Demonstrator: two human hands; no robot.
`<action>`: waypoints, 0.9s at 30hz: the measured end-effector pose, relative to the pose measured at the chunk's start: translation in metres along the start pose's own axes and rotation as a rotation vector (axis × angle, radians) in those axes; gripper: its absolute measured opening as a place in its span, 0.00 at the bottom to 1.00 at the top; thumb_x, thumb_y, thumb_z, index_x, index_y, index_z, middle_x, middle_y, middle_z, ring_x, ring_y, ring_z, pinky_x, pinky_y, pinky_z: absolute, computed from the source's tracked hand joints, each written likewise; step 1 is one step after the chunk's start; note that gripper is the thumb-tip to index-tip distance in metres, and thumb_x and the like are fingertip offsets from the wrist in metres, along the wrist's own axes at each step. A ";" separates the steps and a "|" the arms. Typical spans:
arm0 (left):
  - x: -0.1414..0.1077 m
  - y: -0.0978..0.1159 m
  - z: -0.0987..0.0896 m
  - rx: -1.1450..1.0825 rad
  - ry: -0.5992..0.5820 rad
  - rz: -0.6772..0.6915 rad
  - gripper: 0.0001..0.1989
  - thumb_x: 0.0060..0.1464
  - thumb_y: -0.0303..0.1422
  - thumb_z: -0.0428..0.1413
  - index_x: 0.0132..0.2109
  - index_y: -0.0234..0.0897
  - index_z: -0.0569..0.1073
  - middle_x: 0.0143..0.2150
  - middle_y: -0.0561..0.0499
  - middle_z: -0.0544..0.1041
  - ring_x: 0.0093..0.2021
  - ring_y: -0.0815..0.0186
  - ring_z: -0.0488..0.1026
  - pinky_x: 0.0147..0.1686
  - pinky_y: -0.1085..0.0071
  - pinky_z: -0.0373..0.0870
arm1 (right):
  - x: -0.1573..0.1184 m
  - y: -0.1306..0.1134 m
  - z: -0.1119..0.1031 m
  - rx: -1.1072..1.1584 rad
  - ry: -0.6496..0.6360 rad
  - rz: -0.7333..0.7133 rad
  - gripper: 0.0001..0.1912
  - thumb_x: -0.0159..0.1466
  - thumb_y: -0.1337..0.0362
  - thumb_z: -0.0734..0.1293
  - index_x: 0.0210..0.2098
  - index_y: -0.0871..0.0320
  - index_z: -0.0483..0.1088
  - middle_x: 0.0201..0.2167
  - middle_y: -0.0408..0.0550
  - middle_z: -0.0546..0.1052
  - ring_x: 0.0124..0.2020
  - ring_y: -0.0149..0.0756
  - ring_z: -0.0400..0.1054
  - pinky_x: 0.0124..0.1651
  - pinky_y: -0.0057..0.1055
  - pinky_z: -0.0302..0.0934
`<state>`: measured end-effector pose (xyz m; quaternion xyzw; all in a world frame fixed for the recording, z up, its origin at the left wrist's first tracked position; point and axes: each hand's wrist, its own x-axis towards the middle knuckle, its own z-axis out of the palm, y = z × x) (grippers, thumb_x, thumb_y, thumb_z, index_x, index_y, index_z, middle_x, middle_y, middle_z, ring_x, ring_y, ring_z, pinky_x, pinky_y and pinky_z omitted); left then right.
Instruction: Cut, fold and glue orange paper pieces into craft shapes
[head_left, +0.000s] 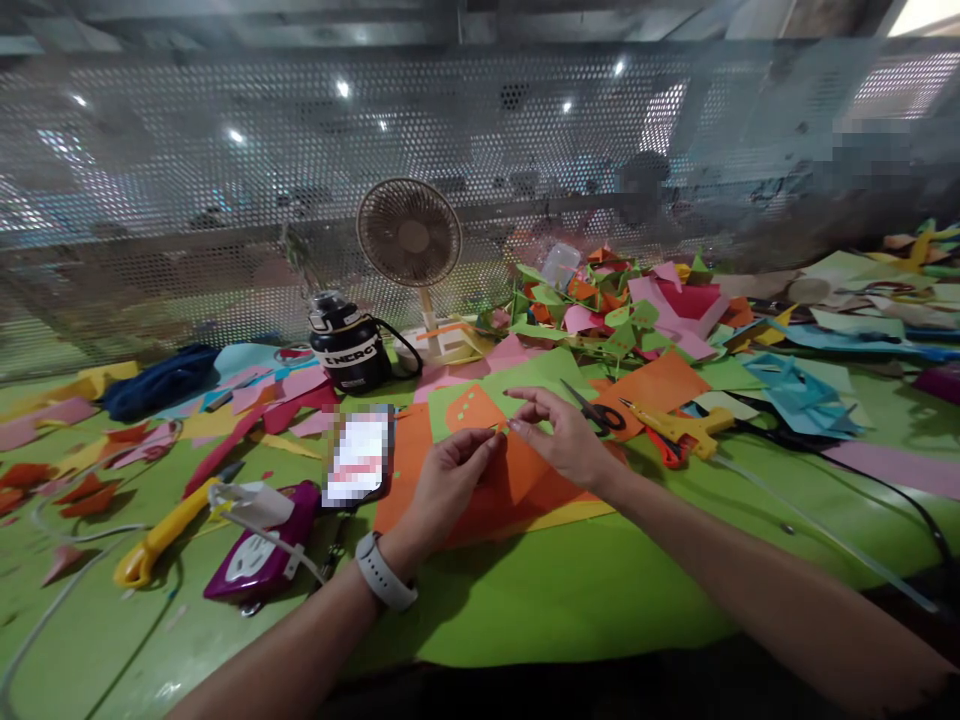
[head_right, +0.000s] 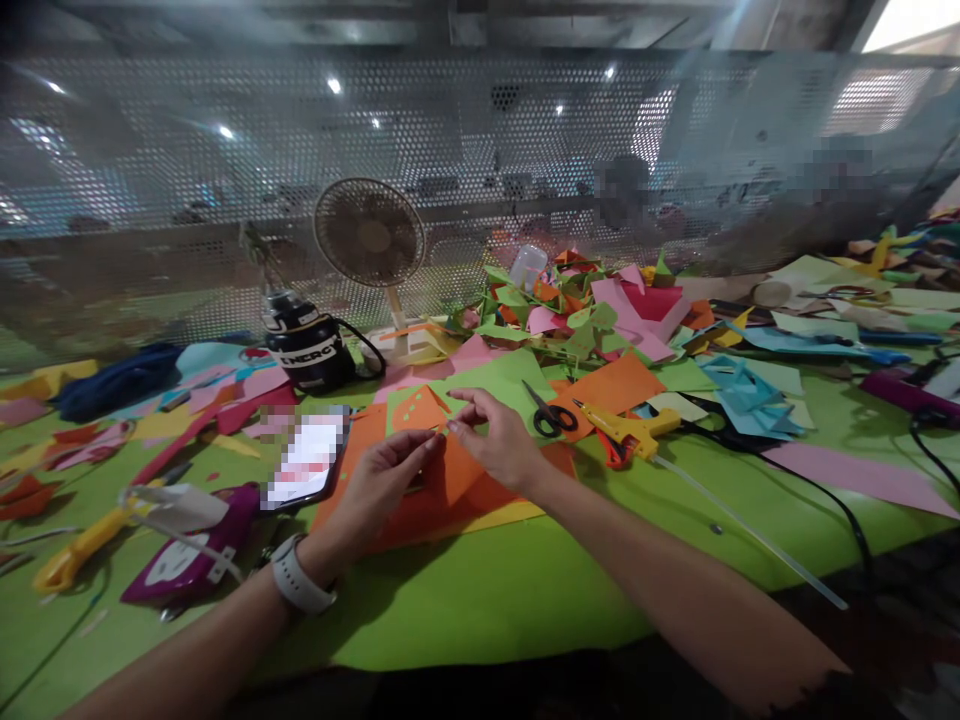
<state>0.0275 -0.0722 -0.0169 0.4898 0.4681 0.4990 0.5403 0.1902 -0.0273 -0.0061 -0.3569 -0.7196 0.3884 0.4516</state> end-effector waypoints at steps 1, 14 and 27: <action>0.001 -0.001 0.000 0.000 0.005 0.000 0.17 0.47 0.44 0.62 0.35 0.34 0.75 0.25 0.55 0.71 0.25 0.71 0.64 0.26 0.74 0.63 | 0.000 0.000 0.000 0.002 -0.006 -0.003 0.20 0.59 0.64 0.65 0.51 0.60 0.66 0.31 0.43 0.74 0.36 0.33 0.70 0.44 0.33 0.63; 0.000 0.000 -0.001 -0.006 0.033 -0.019 0.19 0.44 0.46 0.63 0.35 0.34 0.74 0.24 0.55 0.70 0.24 0.72 0.64 0.25 0.74 0.65 | 0.001 0.001 -0.002 0.014 -0.033 0.003 0.20 0.60 0.65 0.64 0.52 0.61 0.66 0.33 0.46 0.74 0.37 0.33 0.69 0.45 0.33 0.63; 0.000 0.002 -0.001 0.048 0.046 -0.011 0.17 0.46 0.45 0.62 0.34 0.34 0.75 0.23 0.57 0.66 0.23 0.73 0.60 0.22 0.78 0.60 | 0.002 0.002 -0.003 0.030 -0.047 -0.007 0.22 0.57 0.65 0.66 0.51 0.60 0.66 0.31 0.43 0.73 0.36 0.33 0.69 0.47 0.35 0.63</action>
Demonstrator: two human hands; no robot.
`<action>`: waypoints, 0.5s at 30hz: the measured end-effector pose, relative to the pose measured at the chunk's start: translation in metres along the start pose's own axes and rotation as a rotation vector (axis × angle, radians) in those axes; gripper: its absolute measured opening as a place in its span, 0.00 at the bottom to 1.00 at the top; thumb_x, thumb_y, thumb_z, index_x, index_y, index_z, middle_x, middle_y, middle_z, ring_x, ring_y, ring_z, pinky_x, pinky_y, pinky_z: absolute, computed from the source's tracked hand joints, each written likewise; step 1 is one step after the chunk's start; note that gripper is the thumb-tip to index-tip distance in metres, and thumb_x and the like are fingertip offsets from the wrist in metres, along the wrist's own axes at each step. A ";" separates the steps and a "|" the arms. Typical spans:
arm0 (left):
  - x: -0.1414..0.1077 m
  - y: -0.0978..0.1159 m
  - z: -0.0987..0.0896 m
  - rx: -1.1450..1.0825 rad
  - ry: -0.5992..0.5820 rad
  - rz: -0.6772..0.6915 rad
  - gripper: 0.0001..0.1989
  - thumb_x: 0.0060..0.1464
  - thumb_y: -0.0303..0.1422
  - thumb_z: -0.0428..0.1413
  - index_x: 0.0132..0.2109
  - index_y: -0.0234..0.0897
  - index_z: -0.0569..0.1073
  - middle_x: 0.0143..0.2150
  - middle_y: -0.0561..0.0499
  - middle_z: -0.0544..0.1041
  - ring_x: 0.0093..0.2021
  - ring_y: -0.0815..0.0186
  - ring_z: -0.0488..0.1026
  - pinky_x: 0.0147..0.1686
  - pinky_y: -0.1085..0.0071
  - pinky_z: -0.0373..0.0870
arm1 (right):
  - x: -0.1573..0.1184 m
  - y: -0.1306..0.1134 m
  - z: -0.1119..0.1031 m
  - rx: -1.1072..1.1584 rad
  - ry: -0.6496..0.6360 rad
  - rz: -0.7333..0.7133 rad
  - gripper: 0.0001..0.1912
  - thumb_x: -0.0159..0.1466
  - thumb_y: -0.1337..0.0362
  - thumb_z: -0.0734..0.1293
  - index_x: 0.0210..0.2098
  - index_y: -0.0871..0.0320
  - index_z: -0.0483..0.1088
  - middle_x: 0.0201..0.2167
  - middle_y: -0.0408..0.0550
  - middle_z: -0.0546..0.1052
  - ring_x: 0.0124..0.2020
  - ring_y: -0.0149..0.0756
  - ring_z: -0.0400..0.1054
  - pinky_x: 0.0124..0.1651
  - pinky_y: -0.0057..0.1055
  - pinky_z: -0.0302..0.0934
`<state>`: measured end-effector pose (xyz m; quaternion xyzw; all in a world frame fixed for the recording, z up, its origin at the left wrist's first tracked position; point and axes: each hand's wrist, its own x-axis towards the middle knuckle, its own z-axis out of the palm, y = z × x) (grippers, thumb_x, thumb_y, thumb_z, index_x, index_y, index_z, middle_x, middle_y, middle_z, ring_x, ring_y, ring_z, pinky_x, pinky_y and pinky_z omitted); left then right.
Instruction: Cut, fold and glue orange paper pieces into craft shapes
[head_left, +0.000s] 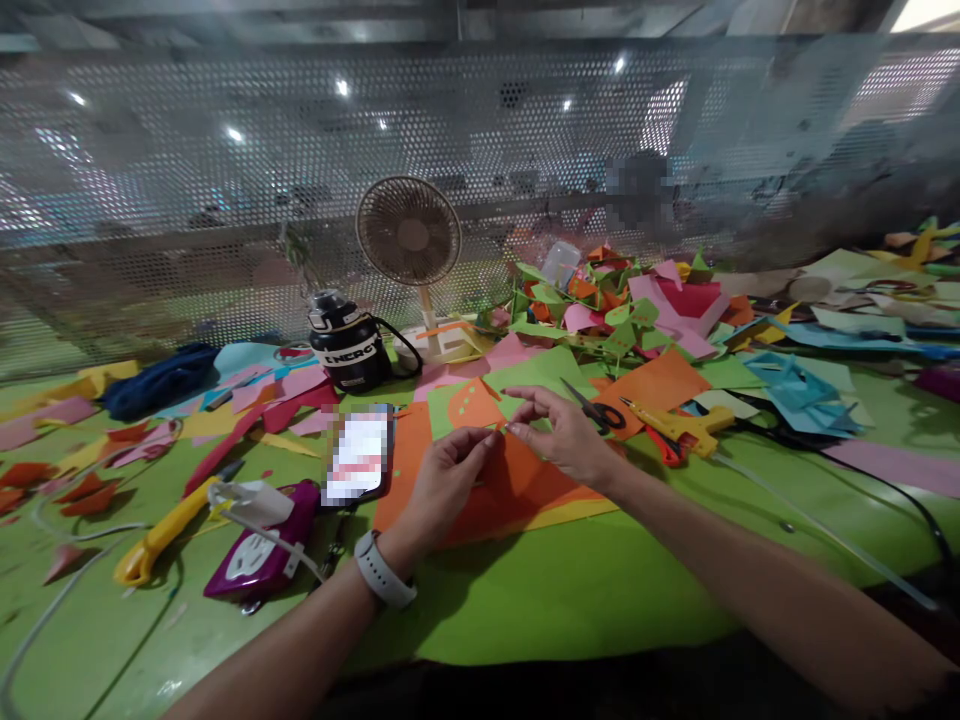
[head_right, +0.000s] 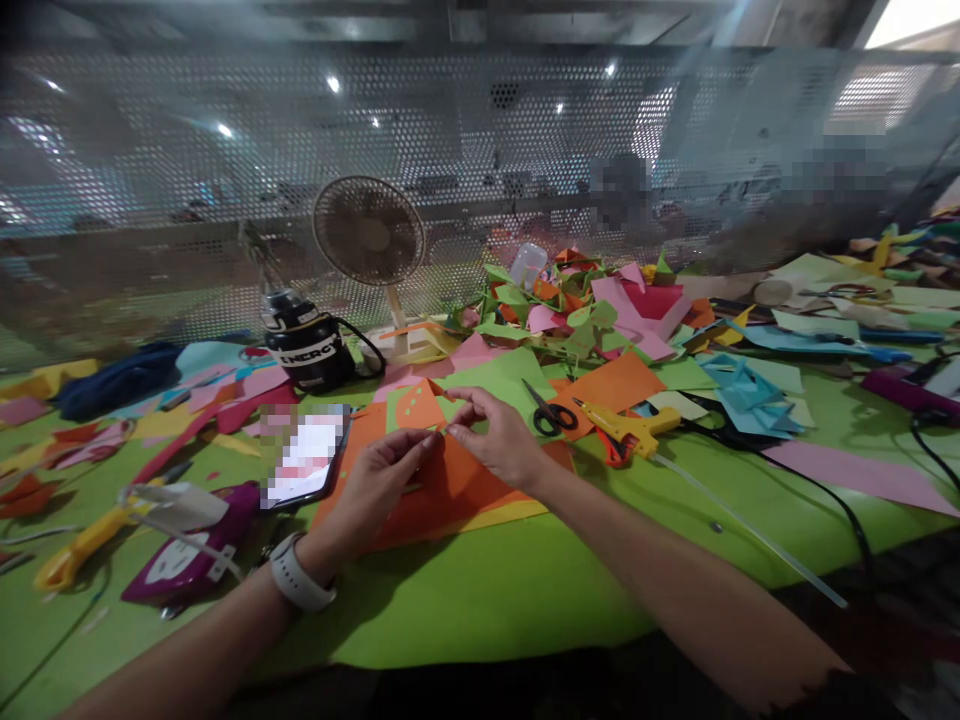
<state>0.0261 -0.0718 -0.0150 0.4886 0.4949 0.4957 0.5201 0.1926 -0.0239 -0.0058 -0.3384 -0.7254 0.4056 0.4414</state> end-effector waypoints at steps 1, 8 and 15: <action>0.000 0.000 0.000 0.001 0.000 0.000 0.17 0.46 0.45 0.62 0.34 0.34 0.75 0.23 0.57 0.66 0.23 0.73 0.59 0.22 0.78 0.60 | 0.000 0.000 0.000 0.002 -0.006 -0.002 0.22 0.57 0.65 0.66 0.52 0.61 0.66 0.31 0.43 0.73 0.36 0.33 0.69 0.47 0.35 0.63; -0.001 -0.002 0.000 -0.007 0.009 0.019 0.17 0.45 0.45 0.61 0.34 0.33 0.75 0.24 0.56 0.68 0.24 0.73 0.62 0.24 0.76 0.62 | 0.001 0.002 -0.001 0.023 -0.011 -0.001 0.23 0.56 0.66 0.67 0.51 0.60 0.65 0.31 0.43 0.74 0.35 0.32 0.69 0.45 0.34 0.64; 0.000 -0.002 0.001 -0.041 0.049 0.053 0.17 0.48 0.44 0.61 0.35 0.33 0.74 0.25 0.54 0.71 0.25 0.70 0.67 0.26 0.73 0.67 | 0.000 -0.004 -0.001 -0.073 0.156 -0.093 0.07 0.61 0.62 0.66 0.38 0.57 0.70 0.34 0.46 0.74 0.36 0.33 0.70 0.42 0.32 0.65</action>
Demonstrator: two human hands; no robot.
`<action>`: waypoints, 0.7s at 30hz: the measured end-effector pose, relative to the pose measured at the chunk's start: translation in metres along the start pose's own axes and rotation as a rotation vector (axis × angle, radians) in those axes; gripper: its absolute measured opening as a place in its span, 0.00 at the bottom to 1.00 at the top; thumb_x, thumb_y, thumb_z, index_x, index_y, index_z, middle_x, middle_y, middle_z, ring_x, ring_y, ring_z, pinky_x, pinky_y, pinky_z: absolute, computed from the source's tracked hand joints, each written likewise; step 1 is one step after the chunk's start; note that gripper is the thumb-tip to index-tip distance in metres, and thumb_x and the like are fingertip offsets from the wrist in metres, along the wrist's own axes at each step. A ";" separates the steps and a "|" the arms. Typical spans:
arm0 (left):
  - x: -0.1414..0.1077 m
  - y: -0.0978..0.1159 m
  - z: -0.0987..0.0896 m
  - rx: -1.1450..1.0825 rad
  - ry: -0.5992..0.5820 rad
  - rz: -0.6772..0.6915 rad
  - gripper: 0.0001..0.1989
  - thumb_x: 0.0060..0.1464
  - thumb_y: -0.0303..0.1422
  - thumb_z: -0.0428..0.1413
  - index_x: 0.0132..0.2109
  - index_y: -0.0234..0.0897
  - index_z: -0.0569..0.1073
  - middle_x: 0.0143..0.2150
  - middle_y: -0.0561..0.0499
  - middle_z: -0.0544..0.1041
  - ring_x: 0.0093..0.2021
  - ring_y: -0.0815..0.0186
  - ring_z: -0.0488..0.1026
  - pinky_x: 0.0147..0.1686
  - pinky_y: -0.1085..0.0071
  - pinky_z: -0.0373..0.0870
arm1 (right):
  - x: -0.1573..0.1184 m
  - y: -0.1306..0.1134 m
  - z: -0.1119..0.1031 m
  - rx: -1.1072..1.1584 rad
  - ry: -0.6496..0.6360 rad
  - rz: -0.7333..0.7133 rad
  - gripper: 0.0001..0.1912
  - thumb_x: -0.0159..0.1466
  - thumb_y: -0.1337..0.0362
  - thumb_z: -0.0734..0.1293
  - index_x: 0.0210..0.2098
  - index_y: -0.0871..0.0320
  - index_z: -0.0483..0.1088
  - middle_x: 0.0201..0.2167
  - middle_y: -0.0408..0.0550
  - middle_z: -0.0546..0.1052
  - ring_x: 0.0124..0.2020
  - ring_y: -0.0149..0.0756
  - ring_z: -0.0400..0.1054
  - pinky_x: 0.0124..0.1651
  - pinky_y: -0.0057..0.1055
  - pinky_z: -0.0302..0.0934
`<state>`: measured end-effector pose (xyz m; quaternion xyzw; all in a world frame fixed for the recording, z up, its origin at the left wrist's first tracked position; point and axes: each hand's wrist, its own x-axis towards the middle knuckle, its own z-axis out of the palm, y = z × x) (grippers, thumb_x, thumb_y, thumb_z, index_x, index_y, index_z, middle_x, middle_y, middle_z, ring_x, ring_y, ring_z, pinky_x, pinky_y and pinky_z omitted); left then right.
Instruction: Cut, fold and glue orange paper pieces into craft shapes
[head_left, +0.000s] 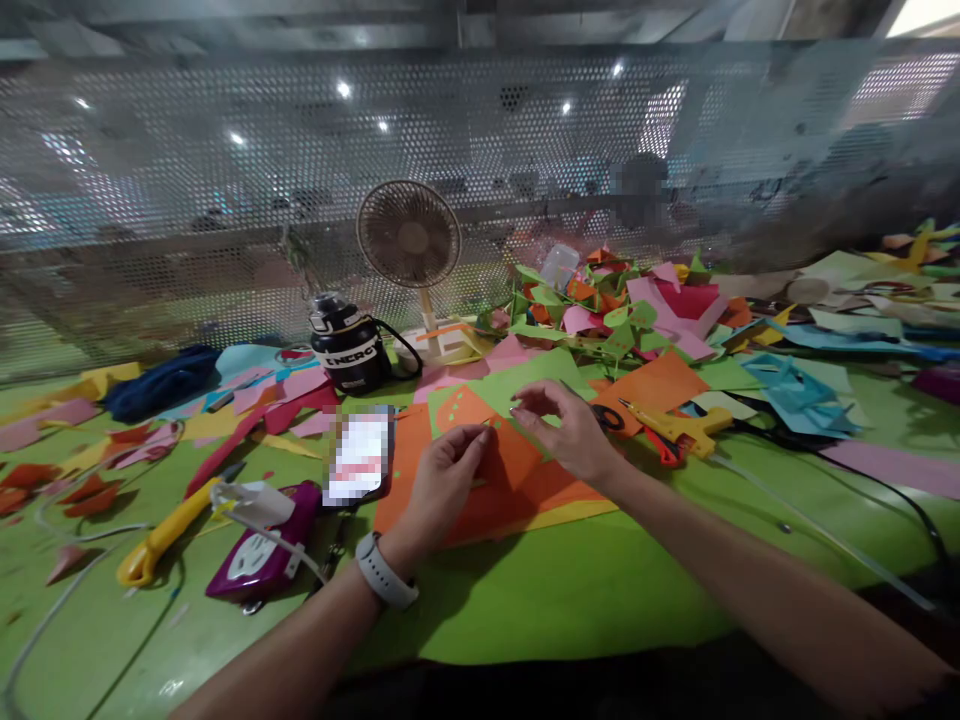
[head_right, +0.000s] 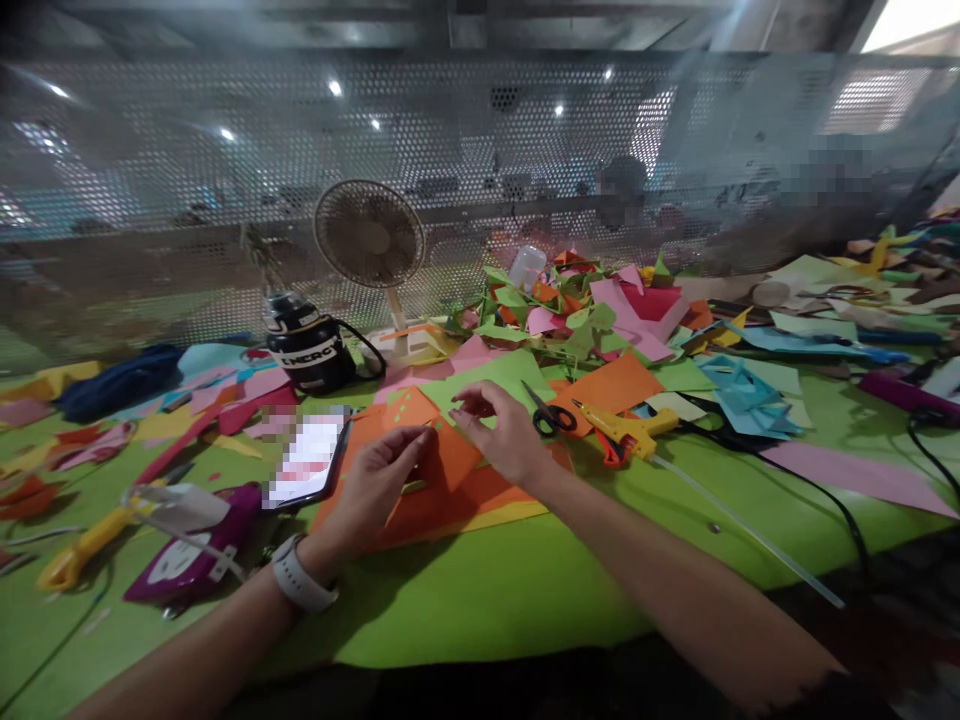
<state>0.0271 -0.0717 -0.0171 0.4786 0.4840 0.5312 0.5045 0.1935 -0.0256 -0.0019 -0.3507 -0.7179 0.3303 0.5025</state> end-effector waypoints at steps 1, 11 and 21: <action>0.000 0.000 0.000 -0.012 0.001 0.013 0.16 0.48 0.43 0.61 0.36 0.34 0.74 0.25 0.54 0.72 0.25 0.70 0.68 0.28 0.72 0.68 | -0.001 -0.002 0.001 -0.051 0.002 -0.045 0.05 0.61 0.62 0.66 0.36 0.57 0.70 0.33 0.46 0.74 0.36 0.33 0.69 0.43 0.32 0.65; 0.002 -0.004 0.000 -0.086 -0.027 0.078 0.19 0.50 0.35 0.61 0.49 0.36 0.74 0.39 0.50 0.79 0.39 0.66 0.74 0.42 0.69 0.71 | 0.000 0.012 0.004 -0.039 -0.041 0.069 0.07 0.60 0.61 0.65 0.35 0.57 0.71 0.31 0.46 0.76 0.34 0.34 0.70 0.40 0.32 0.65; 0.005 -0.004 -0.005 -0.142 -0.105 -0.095 0.17 0.43 0.39 0.66 0.41 0.36 0.77 0.35 0.50 0.80 0.36 0.64 0.76 0.39 0.66 0.74 | 0.004 0.018 0.004 0.039 -0.029 0.075 0.08 0.60 0.59 0.65 0.33 0.57 0.71 0.32 0.46 0.77 0.35 0.35 0.70 0.42 0.33 0.64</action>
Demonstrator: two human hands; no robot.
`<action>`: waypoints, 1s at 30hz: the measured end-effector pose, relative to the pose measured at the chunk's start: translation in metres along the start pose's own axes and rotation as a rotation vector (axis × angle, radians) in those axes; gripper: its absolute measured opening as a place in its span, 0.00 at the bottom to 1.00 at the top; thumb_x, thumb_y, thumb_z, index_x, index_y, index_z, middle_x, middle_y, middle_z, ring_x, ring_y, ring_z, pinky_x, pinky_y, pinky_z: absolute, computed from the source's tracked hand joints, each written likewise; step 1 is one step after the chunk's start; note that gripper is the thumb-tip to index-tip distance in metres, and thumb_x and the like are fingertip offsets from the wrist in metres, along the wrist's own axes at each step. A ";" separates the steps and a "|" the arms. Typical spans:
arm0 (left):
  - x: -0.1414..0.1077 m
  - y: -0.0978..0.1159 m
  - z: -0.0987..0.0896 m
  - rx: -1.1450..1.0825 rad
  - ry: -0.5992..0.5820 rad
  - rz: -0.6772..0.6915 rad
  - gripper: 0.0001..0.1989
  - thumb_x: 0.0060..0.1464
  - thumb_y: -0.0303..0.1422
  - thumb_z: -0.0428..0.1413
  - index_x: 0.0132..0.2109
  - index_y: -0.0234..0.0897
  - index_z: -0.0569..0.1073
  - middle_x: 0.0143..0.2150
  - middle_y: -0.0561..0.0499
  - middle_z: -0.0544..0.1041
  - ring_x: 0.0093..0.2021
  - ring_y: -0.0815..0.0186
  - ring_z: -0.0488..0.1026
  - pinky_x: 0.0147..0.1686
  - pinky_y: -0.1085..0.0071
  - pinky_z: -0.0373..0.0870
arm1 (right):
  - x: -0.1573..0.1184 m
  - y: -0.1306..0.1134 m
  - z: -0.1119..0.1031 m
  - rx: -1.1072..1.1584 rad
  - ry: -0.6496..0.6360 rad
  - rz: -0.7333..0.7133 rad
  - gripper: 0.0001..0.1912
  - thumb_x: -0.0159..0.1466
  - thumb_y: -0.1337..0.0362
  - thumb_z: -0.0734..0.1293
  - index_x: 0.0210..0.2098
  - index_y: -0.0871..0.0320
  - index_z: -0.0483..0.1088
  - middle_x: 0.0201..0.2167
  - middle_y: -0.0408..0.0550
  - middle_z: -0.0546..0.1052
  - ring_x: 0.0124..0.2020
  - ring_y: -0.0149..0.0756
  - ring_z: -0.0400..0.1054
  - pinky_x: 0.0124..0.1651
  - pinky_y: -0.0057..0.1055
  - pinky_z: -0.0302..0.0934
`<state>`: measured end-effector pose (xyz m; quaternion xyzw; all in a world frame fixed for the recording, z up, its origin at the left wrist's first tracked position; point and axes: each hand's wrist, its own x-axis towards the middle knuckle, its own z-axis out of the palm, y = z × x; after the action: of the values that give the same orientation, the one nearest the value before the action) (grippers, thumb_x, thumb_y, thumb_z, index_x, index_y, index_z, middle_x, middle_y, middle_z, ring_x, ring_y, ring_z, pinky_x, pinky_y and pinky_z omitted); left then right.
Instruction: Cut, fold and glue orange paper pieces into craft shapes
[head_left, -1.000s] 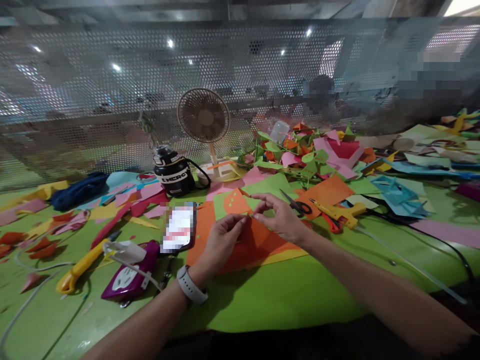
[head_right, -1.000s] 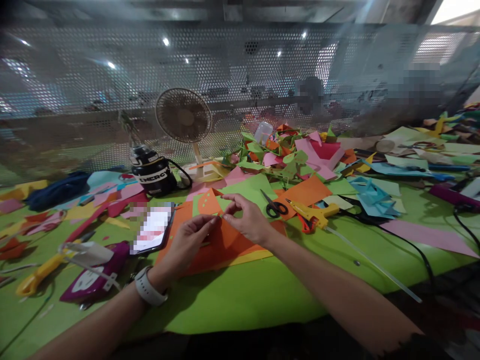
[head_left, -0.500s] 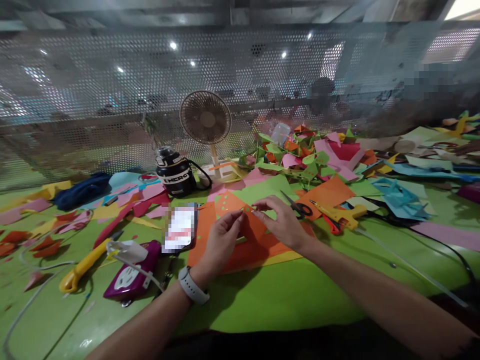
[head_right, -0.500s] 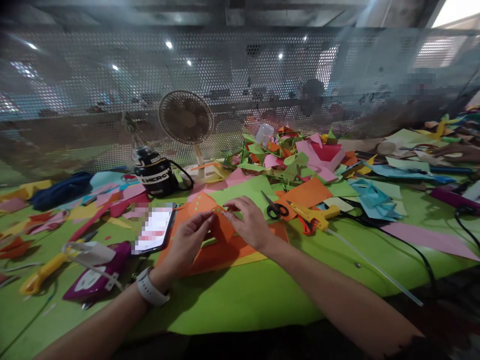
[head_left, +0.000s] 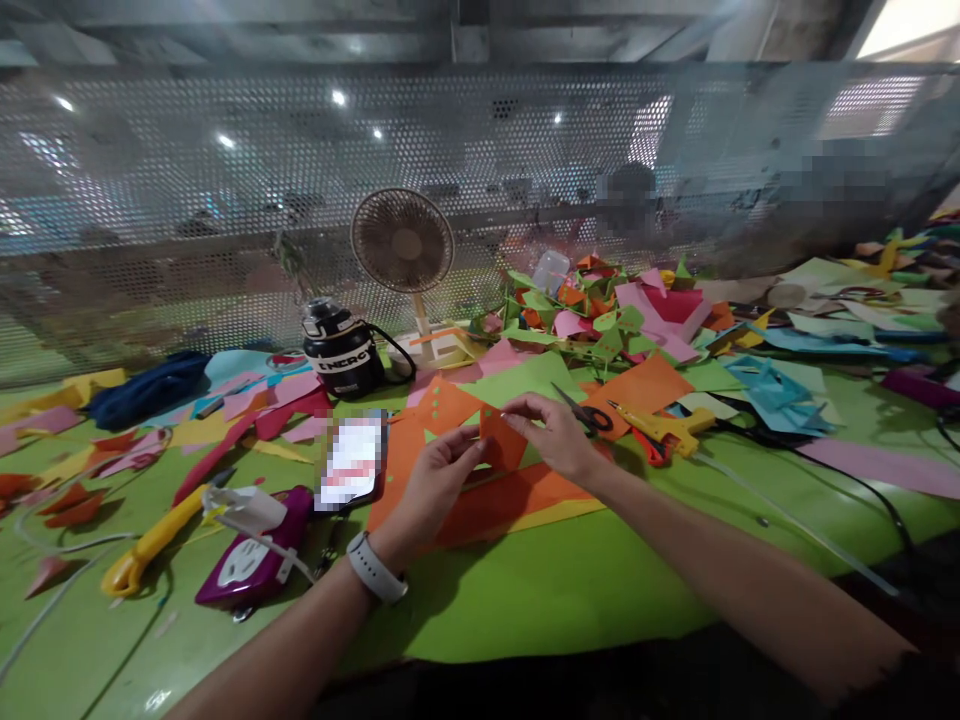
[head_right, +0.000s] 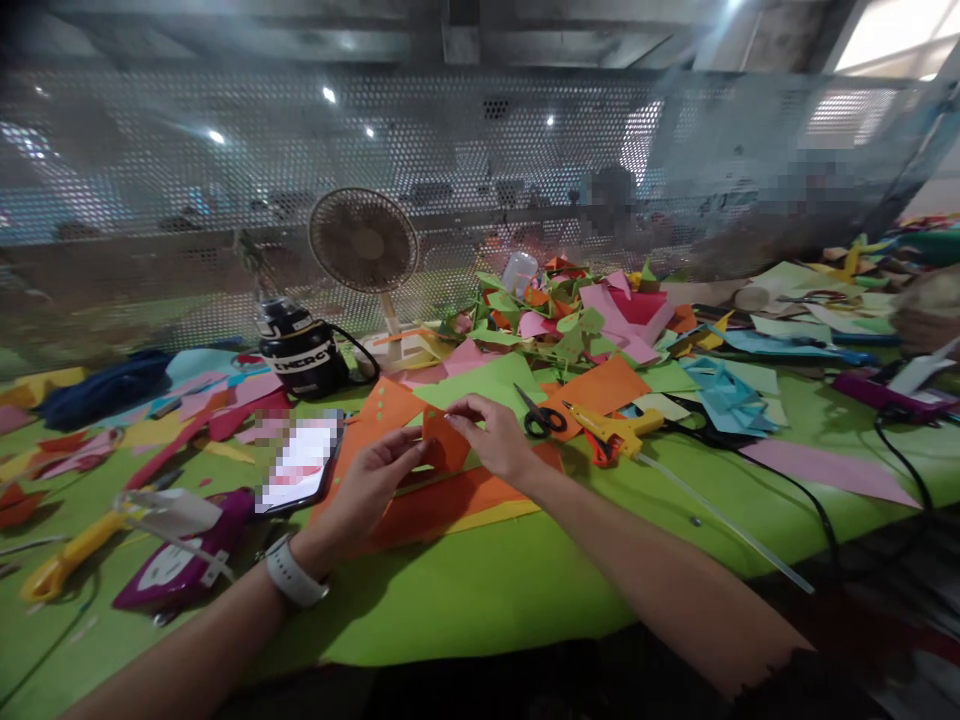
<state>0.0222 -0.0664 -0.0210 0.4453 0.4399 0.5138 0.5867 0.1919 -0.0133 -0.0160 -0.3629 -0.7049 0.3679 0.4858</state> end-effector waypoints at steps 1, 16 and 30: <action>0.001 0.000 0.000 0.000 0.005 0.003 0.18 0.42 0.40 0.66 0.39 0.36 0.76 0.34 0.50 0.80 0.35 0.65 0.76 0.39 0.66 0.74 | 0.001 0.000 -0.001 0.015 0.022 -0.004 0.09 0.60 0.58 0.65 0.34 0.57 0.71 0.33 0.46 0.77 0.36 0.35 0.70 0.43 0.34 0.64; 0.005 0.005 -0.006 0.019 0.141 0.071 0.27 0.32 0.42 0.70 0.41 0.33 0.77 0.34 0.51 0.81 0.33 0.65 0.76 0.38 0.70 0.74 | -0.017 -0.069 -0.034 0.116 -0.116 0.056 0.18 0.63 0.49 0.62 0.36 0.58 0.71 0.18 0.39 0.69 0.20 0.29 0.65 0.25 0.27 0.61; 0.008 0.003 -0.009 0.100 0.111 0.140 0.18 0.38 0.40 0.67 0.37 0.37 0.78 0.35 0.51 0.81 0.34 0.64 0.78 0.37 0.69 0.76 | -0.062 -0.010 -0.195 -1.304 -0.346 0.039 0.29 0.54 0.75 0.62 0.56 0.60 0.68 0.49 0.58 0.75 0.48 0.47 0.69 0.47 0.37 0.62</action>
<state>0.0131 -0.0574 -0.0204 0.4743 0.4647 0.5549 0.5012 0.3926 -0.0391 0.0173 -0.5303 -0.8438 -0.0715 0.0407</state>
